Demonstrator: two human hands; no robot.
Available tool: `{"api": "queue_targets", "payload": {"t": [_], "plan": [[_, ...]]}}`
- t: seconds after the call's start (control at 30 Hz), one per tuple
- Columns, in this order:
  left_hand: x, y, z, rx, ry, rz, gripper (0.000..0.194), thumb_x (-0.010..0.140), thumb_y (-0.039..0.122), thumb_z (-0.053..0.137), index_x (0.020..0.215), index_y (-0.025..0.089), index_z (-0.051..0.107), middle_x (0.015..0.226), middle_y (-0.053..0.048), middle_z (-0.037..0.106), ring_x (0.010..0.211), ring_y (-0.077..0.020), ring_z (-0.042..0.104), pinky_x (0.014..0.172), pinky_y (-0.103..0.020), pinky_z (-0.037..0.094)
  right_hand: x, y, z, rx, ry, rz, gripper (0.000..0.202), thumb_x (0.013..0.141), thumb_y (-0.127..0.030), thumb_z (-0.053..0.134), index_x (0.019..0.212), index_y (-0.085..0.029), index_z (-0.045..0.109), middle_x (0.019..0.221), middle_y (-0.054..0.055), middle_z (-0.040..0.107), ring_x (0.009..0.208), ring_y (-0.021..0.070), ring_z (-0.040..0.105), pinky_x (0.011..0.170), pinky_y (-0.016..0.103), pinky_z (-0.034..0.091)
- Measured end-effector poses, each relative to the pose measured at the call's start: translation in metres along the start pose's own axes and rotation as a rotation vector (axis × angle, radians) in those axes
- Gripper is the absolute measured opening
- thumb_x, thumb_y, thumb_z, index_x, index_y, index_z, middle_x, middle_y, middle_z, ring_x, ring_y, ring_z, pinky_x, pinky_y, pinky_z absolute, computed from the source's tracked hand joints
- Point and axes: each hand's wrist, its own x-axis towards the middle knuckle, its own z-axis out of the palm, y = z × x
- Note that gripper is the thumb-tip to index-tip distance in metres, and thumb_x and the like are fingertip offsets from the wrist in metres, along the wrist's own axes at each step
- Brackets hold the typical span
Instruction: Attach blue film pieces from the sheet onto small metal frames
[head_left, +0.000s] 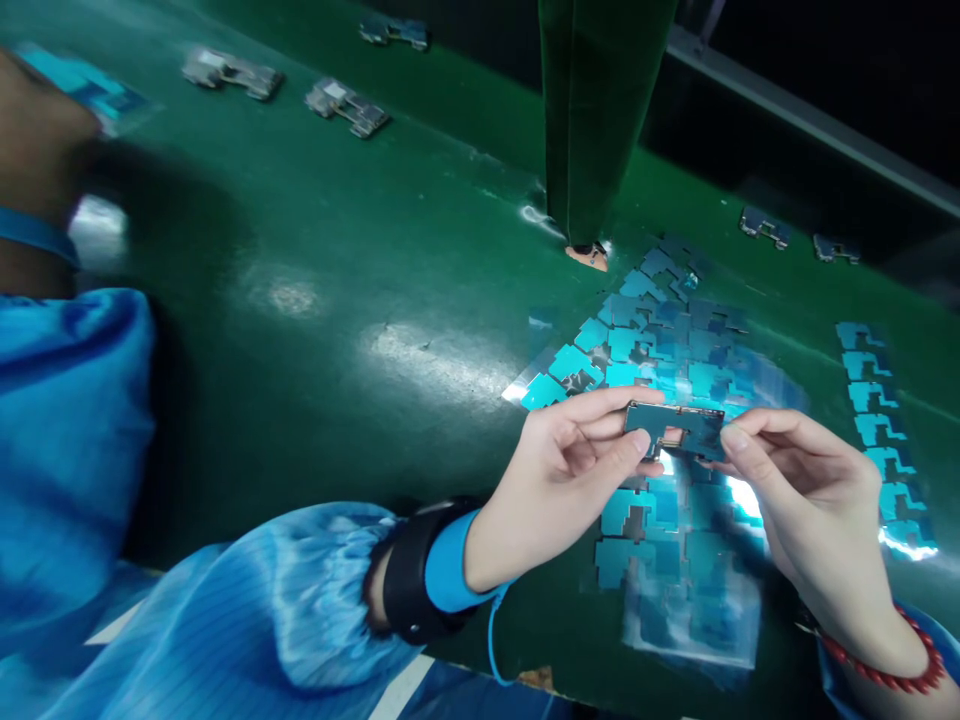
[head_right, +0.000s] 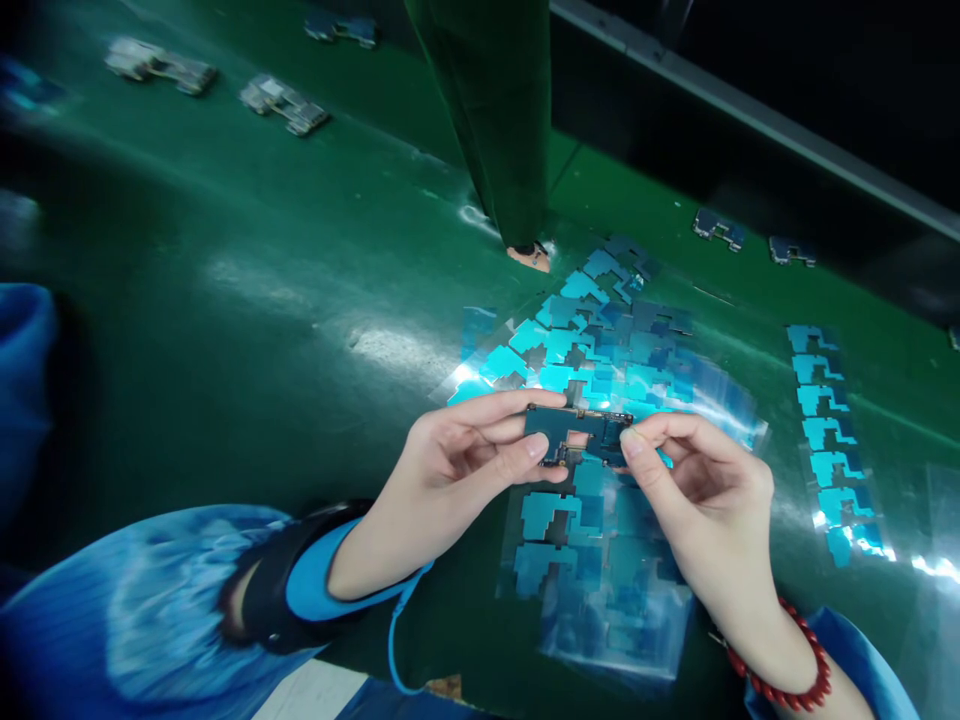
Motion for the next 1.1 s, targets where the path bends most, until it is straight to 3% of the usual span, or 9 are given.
{"api": "queue_targets", "payload": {"t": [0.33,0.9,1.1], "plan": [[-0.0007,0.0017,0.0027,0.014,0.016,0.000,0.019,0.081,0.012,0.067,0.100,0.016,0.067,0.076,0.001,0.077,0.087,-0.0177,0.074,0.071,-0.020,0.063,0.0000,-0.0034,0.0035,-0.003,0.014,-0.018,0.003,0.081,-0.020,0.072,0.081,-0.023,0.070,0.073,-0.002,0.065,0.066,0.0101,0.060,0.062,0.020,0.052],[-0.0007,0.0002,-0.0001,0.008,-0.007,0.028,0.018,0.083,0.014,0.067,0.101,0.018,0.068,0.080,0.002,0.077,0.093,-0.0190,0.073,0.072,-0.021,0.064,0.0026,-0.0051,0.0053,-0.024,0.053,-0.022,0.006,0.079,-0.020,0.072,0.076,-0.021,0.068,0.070,-0.001,0.065,0.063,0.0106,0.059,0.058,0.020,0.048],[0.0005,-0.0006,-0.0007,0.001,0.015,0.023,0.018,0.083,0.015,0.067,0.100,0.020,0.069,0.075,0.004,0.075,0.092,-0.0187,0.073,0.071,-0.022,0.064,0.0059,0.0010,0.0006,0.021,0.069,-0.009,0.004,0.081,-0.023,0.073,0.079,-0.022,0.069,0.073,-0.001,0.065,0.066,0.0106,0.060,0.064,0.021,0.051]]}}
